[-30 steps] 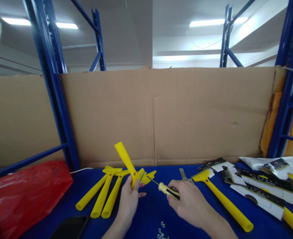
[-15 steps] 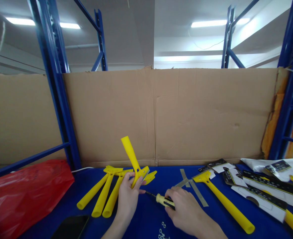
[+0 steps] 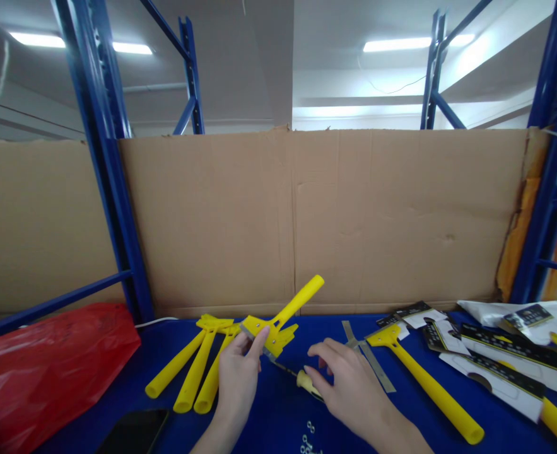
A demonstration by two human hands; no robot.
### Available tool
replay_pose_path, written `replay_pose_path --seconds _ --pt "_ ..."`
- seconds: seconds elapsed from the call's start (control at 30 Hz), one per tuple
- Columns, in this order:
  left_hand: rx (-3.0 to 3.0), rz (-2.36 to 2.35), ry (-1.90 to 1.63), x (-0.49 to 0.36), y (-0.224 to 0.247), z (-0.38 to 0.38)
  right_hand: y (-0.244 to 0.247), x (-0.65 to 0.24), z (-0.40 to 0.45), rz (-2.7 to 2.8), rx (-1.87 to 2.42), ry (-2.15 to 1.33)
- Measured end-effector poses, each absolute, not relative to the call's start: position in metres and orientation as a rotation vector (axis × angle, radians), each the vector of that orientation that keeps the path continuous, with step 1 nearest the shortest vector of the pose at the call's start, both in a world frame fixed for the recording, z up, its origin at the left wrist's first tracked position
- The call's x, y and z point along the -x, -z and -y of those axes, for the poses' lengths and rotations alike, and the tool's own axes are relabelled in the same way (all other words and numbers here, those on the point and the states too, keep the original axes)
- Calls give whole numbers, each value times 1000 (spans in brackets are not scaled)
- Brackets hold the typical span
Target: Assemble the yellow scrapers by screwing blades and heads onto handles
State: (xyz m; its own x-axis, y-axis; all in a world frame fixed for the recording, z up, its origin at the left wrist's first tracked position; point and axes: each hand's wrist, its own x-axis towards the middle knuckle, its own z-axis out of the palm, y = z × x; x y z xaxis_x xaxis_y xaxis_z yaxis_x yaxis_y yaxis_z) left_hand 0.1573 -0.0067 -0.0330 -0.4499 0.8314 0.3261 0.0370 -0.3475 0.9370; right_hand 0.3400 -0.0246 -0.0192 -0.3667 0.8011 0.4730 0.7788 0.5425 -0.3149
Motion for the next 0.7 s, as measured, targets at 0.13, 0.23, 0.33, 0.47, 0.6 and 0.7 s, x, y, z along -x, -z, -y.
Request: replay_pose_path --seconds 0.13,0.23,0.33,0.47,0.6,0.7 --pt "-1185 -1275 -1895 -155 31 8 18 -342 23 2019 1062 252" --pt "-1192 -1261 -1903 -156 29 11 19 -344 20 1972 1001 426" --pt "-1211 -1203 -1766 -160 29 13 19 -345 19 2013 993 534" --pt "-1246 -1168 -1643 -163 30 13 16 -341 23 2205 984 376" --pt "-1230 -1147 -1574 -163 31 12 16 -339 27 2251 1007 186" --pt "-1198 -1149 -1614 -162 35 8 18 -344 23 2173 1009 187"
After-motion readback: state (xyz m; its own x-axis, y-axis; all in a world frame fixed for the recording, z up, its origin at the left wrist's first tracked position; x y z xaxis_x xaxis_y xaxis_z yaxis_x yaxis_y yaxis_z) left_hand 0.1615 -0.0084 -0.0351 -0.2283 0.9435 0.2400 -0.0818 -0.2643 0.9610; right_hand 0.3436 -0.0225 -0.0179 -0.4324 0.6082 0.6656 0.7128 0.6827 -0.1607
